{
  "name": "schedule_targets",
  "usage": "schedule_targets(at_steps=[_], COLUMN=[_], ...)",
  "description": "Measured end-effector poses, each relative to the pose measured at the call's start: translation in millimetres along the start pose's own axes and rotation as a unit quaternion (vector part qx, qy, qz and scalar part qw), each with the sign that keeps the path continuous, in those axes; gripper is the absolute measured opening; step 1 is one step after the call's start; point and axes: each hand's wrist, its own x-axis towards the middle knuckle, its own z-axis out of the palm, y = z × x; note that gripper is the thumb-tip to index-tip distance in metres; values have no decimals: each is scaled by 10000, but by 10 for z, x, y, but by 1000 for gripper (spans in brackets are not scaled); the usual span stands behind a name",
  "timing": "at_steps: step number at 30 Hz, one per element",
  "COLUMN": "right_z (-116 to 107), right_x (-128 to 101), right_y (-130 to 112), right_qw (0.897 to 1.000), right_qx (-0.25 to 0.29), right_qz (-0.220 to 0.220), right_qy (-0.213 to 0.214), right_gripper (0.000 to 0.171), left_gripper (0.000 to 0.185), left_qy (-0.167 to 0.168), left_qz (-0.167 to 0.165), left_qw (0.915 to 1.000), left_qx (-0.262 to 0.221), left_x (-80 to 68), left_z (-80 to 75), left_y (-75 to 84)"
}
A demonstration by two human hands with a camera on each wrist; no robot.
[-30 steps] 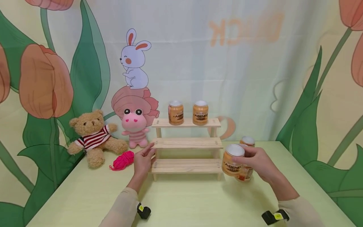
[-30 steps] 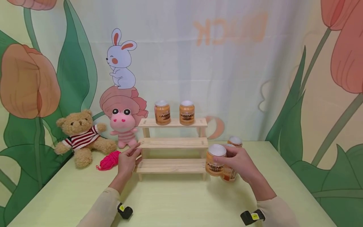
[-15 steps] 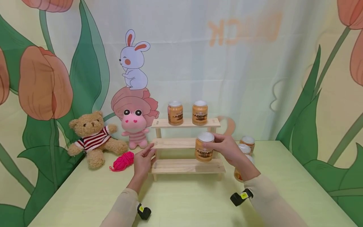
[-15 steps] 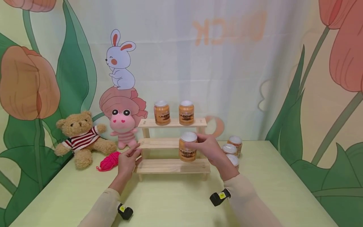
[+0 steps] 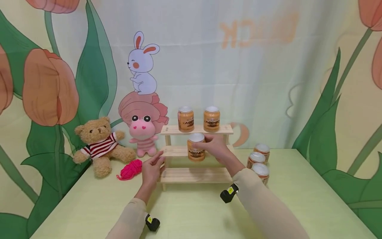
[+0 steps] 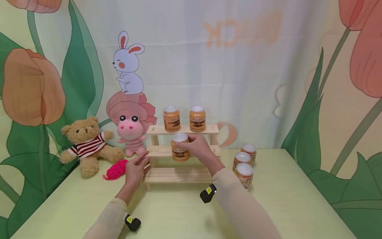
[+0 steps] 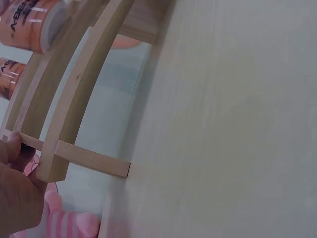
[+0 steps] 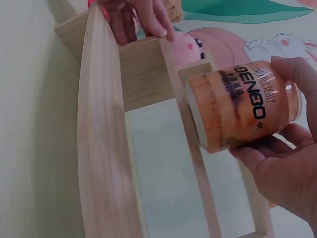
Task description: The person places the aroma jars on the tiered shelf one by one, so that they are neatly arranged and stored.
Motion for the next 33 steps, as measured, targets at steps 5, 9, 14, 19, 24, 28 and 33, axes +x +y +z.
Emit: schedule_targets(at_steps=[5,9,14,19,24,28,33], right_z=[106,169,225,245,259,265,287], right_x=[125,191,234,275,330,350,354], right_y=[18,12,-4,-5,23,34,-20], right_qw=[9999,9997,9992,9988,9989,9988,9989], right_qx=[78,193,322,309,315,361,337], right_qz=[92,125,212,330,311,285,288], right_qy=[25,61,107,174,162,167,171], right_gripper=[54,56,63,66,67,67,70], left_gripper=[30,29,30,30,30,30,31], left_qy=[12,5,-18,12,-5,-19,-73], left_qz=[18,66,24,44,107,82,29], left_qw=[10000,10000,10000,10000,9999,9999,9998], left_qx=[12,45,34,1,-98,-136,-182], left_x=[-4,-3,-1,-11,-4,9,12], left_z=[7,3,4,13,6,4,-24], left_y=[9,19,10,4,-6,-13,16])
